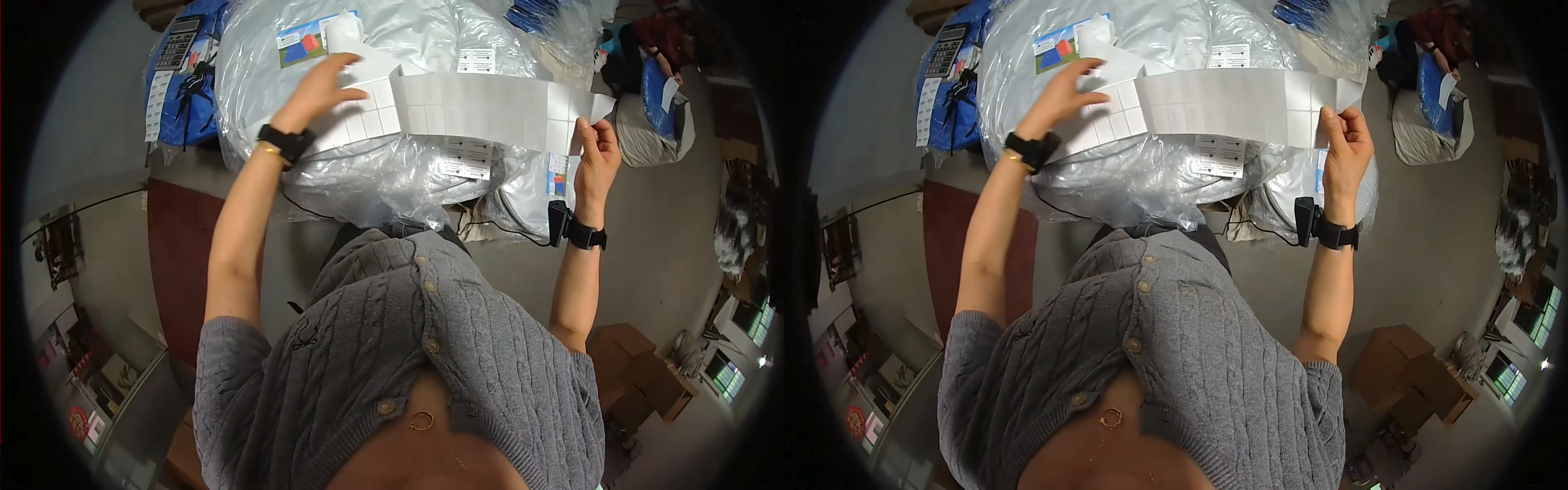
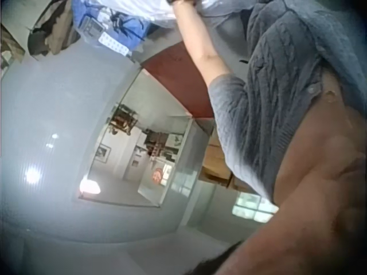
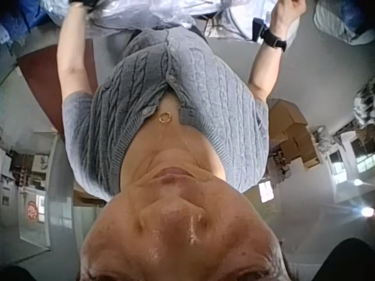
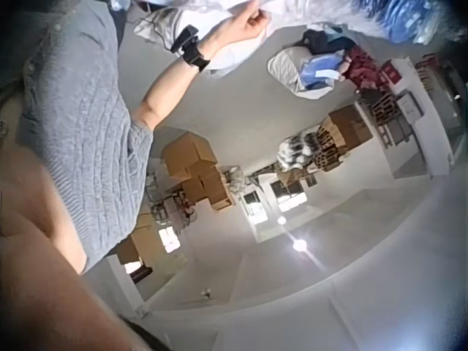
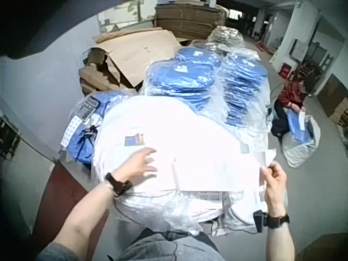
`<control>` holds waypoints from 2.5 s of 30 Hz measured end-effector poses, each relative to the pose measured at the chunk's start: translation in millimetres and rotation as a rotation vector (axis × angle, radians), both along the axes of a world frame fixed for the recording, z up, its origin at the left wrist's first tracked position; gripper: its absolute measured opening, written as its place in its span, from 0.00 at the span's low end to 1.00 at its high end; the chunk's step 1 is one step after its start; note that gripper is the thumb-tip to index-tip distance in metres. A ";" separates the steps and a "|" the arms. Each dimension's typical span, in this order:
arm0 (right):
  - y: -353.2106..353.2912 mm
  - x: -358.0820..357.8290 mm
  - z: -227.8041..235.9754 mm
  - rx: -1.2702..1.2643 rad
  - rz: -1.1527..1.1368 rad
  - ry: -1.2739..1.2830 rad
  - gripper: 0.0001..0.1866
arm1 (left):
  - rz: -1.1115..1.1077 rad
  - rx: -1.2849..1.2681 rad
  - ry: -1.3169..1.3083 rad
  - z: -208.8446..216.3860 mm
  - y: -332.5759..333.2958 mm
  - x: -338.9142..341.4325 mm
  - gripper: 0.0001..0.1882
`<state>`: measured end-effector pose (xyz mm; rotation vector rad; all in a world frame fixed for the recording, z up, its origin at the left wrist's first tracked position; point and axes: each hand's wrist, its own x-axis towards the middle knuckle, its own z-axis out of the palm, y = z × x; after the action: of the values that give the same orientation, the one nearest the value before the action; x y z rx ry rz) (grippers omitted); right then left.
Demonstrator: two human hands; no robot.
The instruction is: Placing wrapped product rolls into cardboard boxes and organizing product labels at a packaging station.
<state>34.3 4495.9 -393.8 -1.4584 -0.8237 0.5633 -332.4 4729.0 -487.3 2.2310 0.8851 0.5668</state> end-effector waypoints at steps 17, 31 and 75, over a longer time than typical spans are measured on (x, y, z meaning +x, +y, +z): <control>-30.4 -42.2 3.9 -0.298 0.611 0.198 0.20 | -0.057 0.386 -0.338 70.4 -82.7 13.7 0.10; 51.9 -156.5 -58.0 -0.210 0.722 0.493 0.08 | -0.089 0.190 -0.261 87.5 -136.2 -17.5 0.23; 5.0 -187.6 33.8 -0.156 0.755 -0.107 0.06 | -0.489 -0.751 -0.240 118.4 -111.6 -1.4 0.04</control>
<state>-153.3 4500.9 -360.0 -1.2953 -1.4536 1.1372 -333.7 4617.4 -368.9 1.5579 0.3163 0.2047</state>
